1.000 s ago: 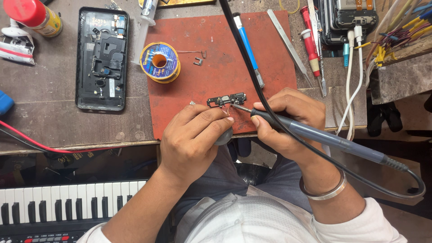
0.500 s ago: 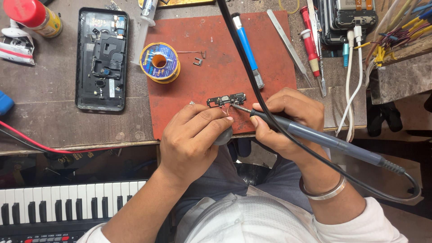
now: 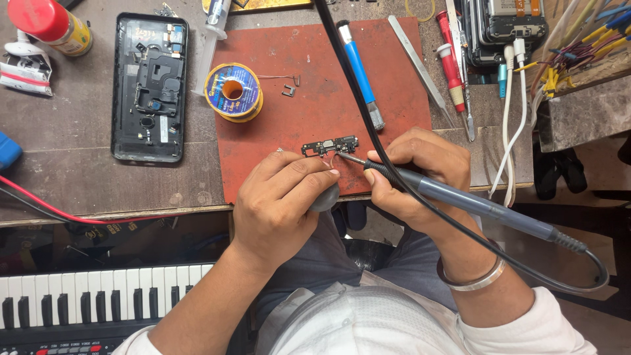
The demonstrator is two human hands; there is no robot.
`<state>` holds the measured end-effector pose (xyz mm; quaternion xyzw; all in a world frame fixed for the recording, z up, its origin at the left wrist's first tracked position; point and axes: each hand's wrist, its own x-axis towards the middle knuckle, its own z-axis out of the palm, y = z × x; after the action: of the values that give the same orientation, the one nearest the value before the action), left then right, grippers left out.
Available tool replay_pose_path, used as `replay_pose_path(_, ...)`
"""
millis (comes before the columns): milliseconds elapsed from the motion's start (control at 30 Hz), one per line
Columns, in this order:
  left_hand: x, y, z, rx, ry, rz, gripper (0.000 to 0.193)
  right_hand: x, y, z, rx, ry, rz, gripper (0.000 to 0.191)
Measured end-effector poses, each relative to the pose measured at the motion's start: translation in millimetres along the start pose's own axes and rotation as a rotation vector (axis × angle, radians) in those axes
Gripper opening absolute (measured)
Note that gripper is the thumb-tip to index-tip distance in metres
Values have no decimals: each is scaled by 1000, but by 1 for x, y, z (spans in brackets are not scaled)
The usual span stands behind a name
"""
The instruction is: The person solders a small phone component on the work mat using a soldering iron and solder wire, then sprays the part with a spray can and wipes it. They use a multimeter on the bench, reposition the component, and continue soldering and adjusting the part by hand.
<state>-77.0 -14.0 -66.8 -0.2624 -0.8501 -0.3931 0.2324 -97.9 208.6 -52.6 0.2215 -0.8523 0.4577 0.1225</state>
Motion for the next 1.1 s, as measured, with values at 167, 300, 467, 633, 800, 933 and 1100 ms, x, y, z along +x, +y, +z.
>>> replay_pose_path(167,0,0,1,-2,1,0,38,-1,-1,0,-23,-4,20,14)
replay_pose_path(300,0,0,1,0,2,0,38,-1,-1,0,-11,-5,21,13)
replay_pose_path(467,0,0,1,-3,3,-1,37,-1,0,0,-22,-5,20,13)
replay_pose_path(633,0,0,0,4,2,4,38,-3,0,0,-17,9,16,14)
replay_pose_path(800,1,-1,-2,35,16,47,35,-3,4,-2,43,81,-13,19)
replay_pose_path(933,1,-1,-3,51,22,95,30,-5,5,-3,33,92,1,19)
replay_pose_path(1100,1,0,-4,46,37,140,23,-7,6,-4,28,92,6,20)
